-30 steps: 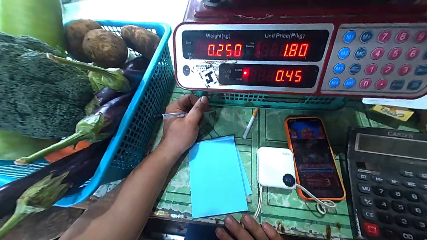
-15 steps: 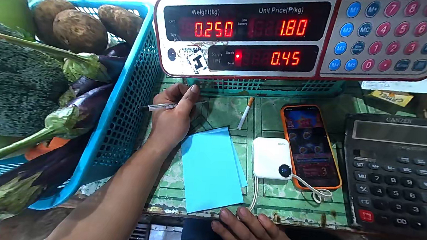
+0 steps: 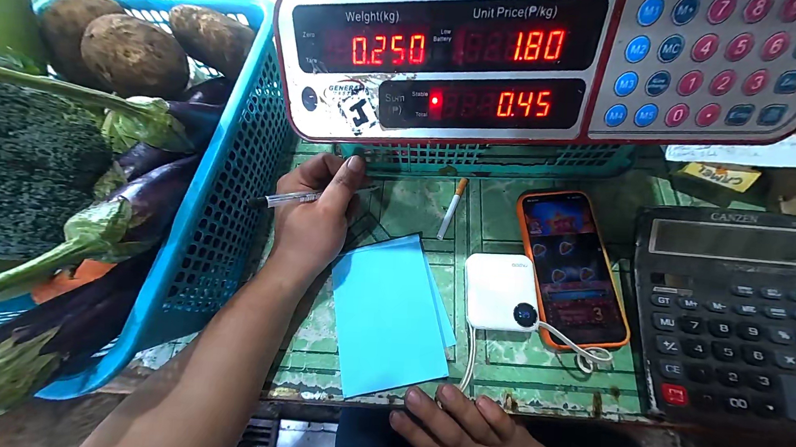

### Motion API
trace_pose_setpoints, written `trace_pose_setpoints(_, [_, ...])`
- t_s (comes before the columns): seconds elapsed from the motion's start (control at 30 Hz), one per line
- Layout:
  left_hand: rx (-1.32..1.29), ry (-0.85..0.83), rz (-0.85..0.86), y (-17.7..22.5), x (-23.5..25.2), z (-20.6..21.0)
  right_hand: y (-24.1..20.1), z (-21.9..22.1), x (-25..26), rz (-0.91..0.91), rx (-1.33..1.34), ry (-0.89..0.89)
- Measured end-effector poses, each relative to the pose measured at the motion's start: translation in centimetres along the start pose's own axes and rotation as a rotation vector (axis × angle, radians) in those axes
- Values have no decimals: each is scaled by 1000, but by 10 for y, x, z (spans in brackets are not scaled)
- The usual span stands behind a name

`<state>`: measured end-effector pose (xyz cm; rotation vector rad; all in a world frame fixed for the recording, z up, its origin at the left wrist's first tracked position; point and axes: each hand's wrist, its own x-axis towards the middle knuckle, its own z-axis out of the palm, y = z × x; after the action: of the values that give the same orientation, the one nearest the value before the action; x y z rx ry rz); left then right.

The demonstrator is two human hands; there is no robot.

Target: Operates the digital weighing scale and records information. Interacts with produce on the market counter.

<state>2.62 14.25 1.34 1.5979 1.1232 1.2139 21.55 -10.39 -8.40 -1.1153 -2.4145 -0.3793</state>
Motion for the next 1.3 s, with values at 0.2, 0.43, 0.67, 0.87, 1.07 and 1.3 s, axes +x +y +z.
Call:
trace_pose_setpoints(0.2, [-16, -3, 4, -2, -1, 0, 0, -1, -1, -4, 2, -6])
trace_pose_setpoints(0.43, [-18, 6, -3, -1, -2, 0, -1, -1, 0, 4, -26, 1])
trace_pose_setpoints(0.67, [-26, 6, -2, 0, -1, 1, -2, 0, -1, 5, -16, -8])
trace_pose_setpoints(0.87, [-19, -4, 0, -1, -1, 0, -2, 2, -1, 15, -15, 14])
trace_pose_setpoints(1.07, [-21, -2, 10, -1, -1, 0, -2, 3, -1, 10, -4, 16])
trace_pose_setpoints(1.3, [-22, 1, 9, -2, -1, 0, -1, 1, 0, 11, -9, 21])
